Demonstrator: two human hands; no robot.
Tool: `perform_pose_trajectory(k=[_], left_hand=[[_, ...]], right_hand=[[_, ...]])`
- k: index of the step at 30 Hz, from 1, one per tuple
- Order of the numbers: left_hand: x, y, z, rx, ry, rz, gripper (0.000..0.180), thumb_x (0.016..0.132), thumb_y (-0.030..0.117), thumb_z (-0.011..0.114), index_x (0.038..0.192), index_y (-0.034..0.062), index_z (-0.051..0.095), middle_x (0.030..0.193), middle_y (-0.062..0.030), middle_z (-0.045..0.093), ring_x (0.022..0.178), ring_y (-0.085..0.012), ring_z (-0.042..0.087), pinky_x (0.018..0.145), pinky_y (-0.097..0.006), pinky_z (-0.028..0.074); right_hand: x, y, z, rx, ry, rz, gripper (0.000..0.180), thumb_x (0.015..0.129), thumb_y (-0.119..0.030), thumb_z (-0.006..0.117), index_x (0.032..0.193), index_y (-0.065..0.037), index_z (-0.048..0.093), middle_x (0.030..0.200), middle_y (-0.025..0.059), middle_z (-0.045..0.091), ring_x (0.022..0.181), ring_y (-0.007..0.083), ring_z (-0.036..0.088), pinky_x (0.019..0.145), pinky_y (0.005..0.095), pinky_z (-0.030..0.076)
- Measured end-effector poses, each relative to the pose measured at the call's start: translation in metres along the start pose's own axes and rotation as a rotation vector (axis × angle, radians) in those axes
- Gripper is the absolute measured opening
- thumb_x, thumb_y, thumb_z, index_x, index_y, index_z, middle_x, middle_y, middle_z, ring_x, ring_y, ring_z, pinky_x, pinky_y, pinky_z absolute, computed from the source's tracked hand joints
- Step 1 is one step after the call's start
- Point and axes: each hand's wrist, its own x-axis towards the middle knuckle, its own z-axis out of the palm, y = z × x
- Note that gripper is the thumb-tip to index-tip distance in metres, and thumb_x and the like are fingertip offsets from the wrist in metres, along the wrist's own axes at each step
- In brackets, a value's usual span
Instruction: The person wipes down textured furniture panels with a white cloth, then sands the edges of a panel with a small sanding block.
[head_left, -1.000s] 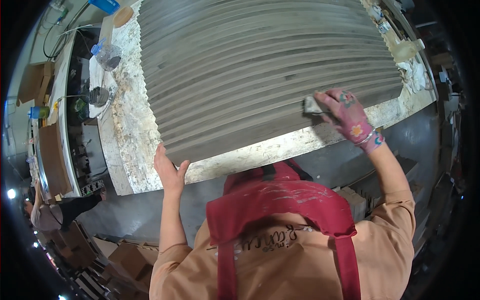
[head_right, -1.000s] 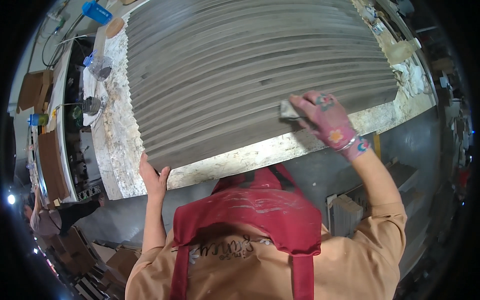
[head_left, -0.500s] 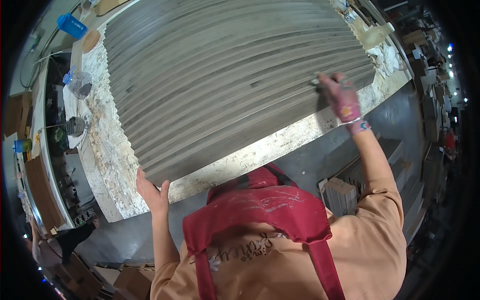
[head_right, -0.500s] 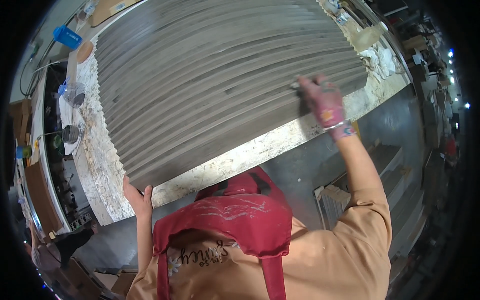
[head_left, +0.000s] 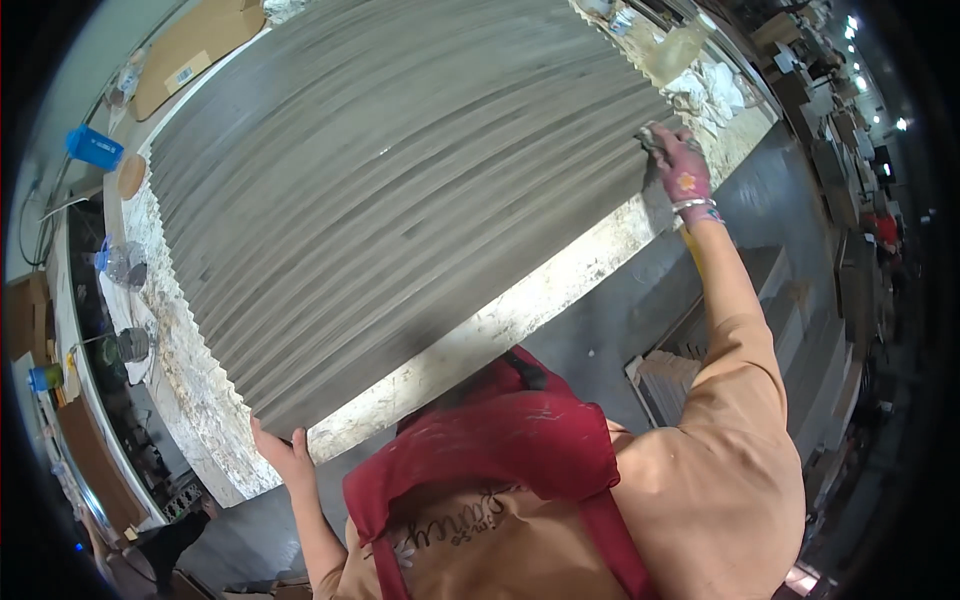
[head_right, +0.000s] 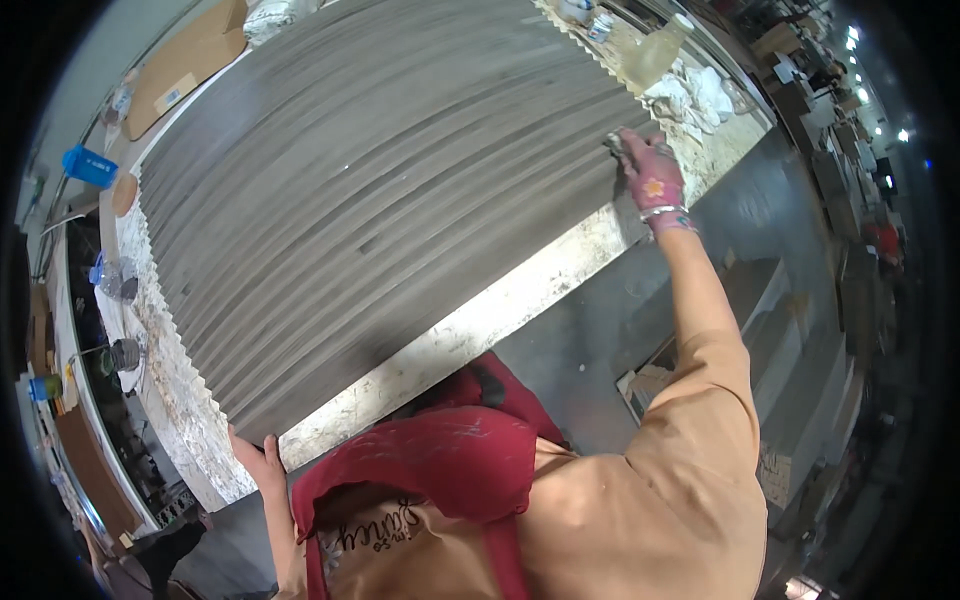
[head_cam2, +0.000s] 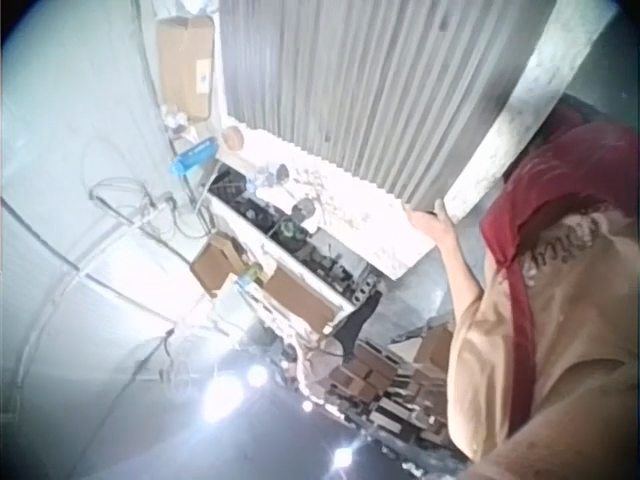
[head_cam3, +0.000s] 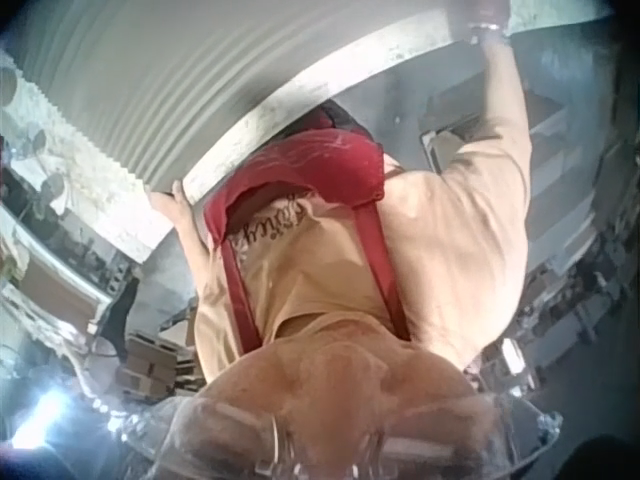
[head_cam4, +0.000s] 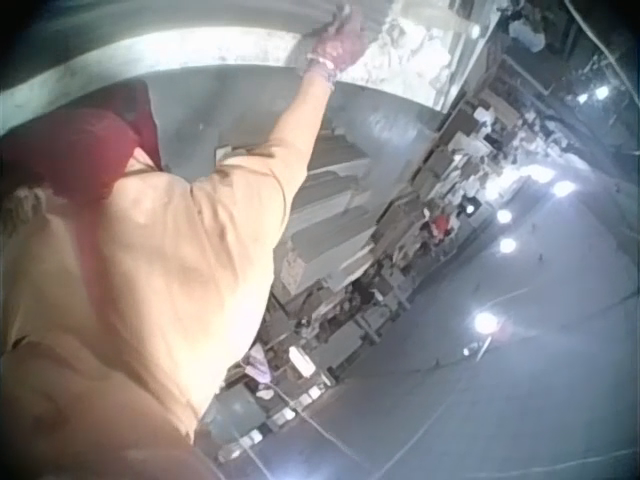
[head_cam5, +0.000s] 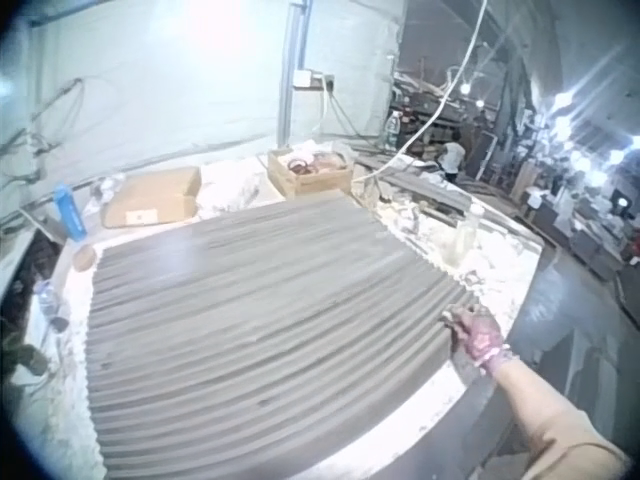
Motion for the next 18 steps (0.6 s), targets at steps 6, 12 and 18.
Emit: perform_pose_trajectory(k=[6, 12, 18], left_hand=[[-0.001, 0.024, -0.01, -0.002, 0.004, -0.036, 0.072, 0.087, 0.025, 0.064, 0.141, -0.0087, 0.032, 0.144, -0.0279, 0.037, 0.131, -0.0439, 0.035, 0.111, -0.046, 0.025], [-0.004, 0.027, -0.015, 0.127, -0.035, -0.076, 0.072, 0.083, 0.021, 0.067, 0.141, -0.0072, 0.035, 0.142, -0.0285, 0.039, 0.131, -0.0442, 0.036, 0.112, -0.046, 0.025], [0.0, 0.043, -0.015, 0.18, 0.041, -0.083, 0.071, 0.077, 0.015, 0.073, 0.134, -0.0101, 0.04, 0.139, -0.0283, 0.043, 0.129, -0.0429, 0.04, 0.109, -0.044, 0.032]], right_hand=[[-0.03, -0.08, -0.02, 0.18, -0.368, -0.218, 0.053, 0.077, 0.001, 0.063, 0.128, -0.014, 0.058, 0.111, 0.0166, 0.055, 0.105, 0.0348, 0.056, 0.089, 0.0399, 0.047], [0.02, 0.043, -0.011, 0.186, -0.049, -0.265, 0.046, 0.084, -0.002, 0.059, 0.129, -0.014, 0.055, 0.113, 0.0157, 0.057, 0.096, 0.0355, 0.061, 0.083, 0.0412, 0.049], [0.003, -0.072, -0.01, 0.298, -0.372, -0.654, 0.053, 0.072, 0.002, 0.066, 0.123, -0.012, 0.061, 0.115, 0.0161, 0.059, 0.104, 0.0361, 0.058, 0.088, 0.0418, 0.047]])
